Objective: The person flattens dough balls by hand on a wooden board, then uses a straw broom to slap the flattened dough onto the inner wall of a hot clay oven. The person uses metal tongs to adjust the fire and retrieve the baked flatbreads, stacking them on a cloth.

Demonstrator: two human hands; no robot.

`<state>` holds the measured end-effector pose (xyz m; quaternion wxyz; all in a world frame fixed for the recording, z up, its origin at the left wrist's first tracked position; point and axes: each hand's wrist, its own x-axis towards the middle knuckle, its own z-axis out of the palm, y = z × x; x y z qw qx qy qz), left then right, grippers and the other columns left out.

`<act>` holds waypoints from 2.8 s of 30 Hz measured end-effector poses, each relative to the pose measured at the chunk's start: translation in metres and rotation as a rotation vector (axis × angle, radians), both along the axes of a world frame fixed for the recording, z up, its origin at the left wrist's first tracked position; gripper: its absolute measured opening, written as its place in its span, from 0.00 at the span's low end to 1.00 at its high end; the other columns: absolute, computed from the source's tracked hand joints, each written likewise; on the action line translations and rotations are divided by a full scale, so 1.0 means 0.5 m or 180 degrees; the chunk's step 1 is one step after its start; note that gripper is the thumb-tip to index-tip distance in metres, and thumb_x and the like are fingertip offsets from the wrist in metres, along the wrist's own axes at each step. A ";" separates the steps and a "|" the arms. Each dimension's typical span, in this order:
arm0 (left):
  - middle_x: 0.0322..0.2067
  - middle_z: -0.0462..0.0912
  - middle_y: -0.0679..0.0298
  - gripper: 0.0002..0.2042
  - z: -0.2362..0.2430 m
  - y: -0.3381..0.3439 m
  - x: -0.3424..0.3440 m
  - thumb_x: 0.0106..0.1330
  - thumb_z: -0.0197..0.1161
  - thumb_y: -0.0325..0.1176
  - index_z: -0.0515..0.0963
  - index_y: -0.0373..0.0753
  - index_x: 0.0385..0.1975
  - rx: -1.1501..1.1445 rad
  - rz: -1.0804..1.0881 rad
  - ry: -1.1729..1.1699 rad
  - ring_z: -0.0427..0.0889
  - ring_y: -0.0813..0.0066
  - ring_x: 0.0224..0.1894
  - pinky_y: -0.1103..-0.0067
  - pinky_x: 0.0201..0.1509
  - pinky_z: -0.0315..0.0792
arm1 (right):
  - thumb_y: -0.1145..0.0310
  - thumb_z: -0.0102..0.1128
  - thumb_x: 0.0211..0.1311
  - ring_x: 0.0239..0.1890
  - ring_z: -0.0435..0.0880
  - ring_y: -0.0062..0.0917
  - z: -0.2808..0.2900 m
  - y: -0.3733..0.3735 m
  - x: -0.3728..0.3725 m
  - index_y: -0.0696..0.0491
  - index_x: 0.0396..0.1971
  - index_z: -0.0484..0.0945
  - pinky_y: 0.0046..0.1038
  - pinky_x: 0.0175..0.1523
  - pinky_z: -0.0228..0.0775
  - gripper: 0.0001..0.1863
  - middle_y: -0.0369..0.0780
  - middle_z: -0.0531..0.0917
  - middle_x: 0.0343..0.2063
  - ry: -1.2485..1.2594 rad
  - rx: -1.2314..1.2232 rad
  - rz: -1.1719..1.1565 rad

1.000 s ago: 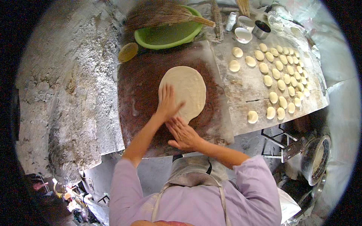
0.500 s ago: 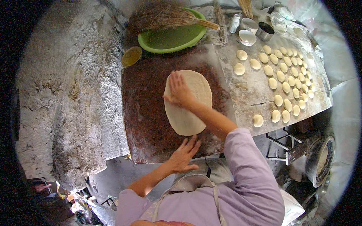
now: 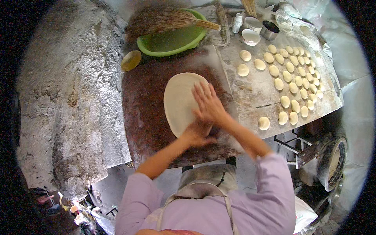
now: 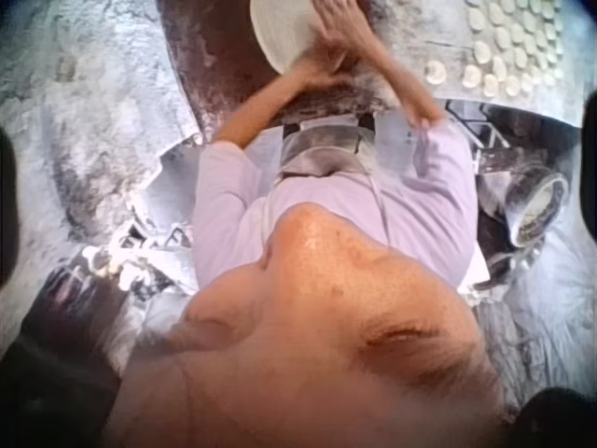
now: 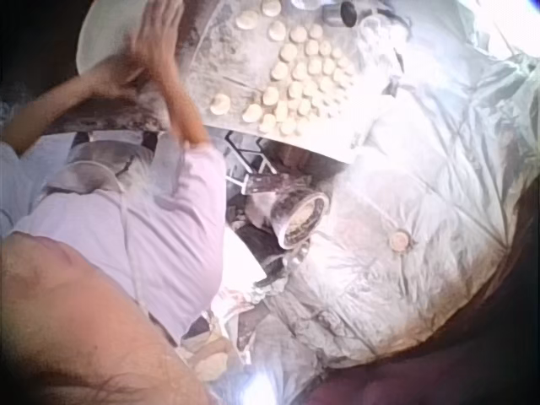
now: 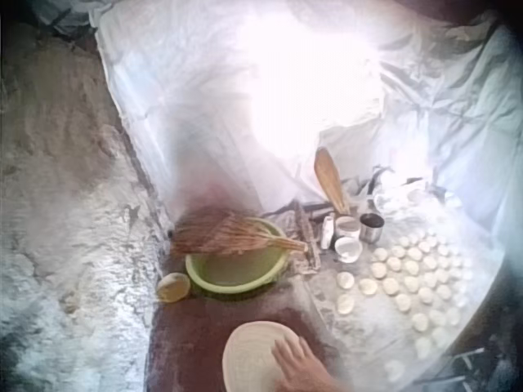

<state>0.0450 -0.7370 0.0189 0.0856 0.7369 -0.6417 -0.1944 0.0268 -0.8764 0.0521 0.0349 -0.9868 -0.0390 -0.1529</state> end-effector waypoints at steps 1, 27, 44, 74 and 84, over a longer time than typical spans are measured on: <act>0.61 0.44 0.45 0.46 0.014 0.037 -0.032 0.49 0.50 0.62 0.46 0.32 0.60 -0.1010 0.0148 0.0391 0.41 0.48 0.64 0.65 0.66 0.36 | 0.47 0.41 0.55 0.63 0.47 0.41 -0.011 -0.006 0.069 0.62 0.56 0.56 0.41 0.65 0.35 0.37 0.48 0.54 0.60 -0.0046 0.0136 0.0039; 0.60 0.38 0.37 0.46 0.030 -0.065 0.114 0.48 0.54 0.61 0.40 0.44 0.62 -0.0504 -0.0777 0.0146 0.37 0.41 0.63 0.60 0.65 0.33 | 0.72 0.55 0.51 0.41 0.75 0.38 -0.008 0.093 -0.300 0.57 0.40 0.73 0.31 0.46 0.67 0.14 0.46 0.76 0.38 -0.0220 0.3613 -0.0512; 0.62 0.45 0.50 0.31 0.034 0.143 0.191 0.64 0.37 0.52 0.51 0.31 0.58 -0.0365 0.0935 -0.0777 0.41 0.59 0.65 0.67 0.66 0.36 | 0.67 0.48 0.45 0.35 0.75 0.46 -0.083 -0.073 0.056 0.60 0.28 0.70 0.39 0.43 0.67 0.12 0.51 0.74 0.32 0.0251 0.2062 -0.2629; 0.54 0.64 0.63 0.30 0.384 0.161 0.076 0.61 0.43 0.56 0.58 0.38 0.56 -0.6136 0.0402 0.5022 0.61 0.70 0.56 0.75 0.60 0.55 | 0.65 0.53 0.51 0.17 0.74 0.27 0.017 -0.395 0.452 0.53 0.29 0.77 0.29 0.21 0.67 0.09 0.39 0.73 0.14 0.2026 0.3382 -0.0818; 0.61 0.43 0.48 0.32 0.304 0.022 0.231 0.66 0.32 0.52 0.43 0.29 0.59 -0.4092 0.3887 0.2156 0.43 0.58 0.64 0.71 0.65 0.37 | 0.68 0.61 0.37 0.19 0.74 0.42 0.019 0.070 -0.457 0.53 0.23 0.67 0.35 0.22 0.64 0.13 0.46 0.72 0.13 0.0136 0.1263 -0.2030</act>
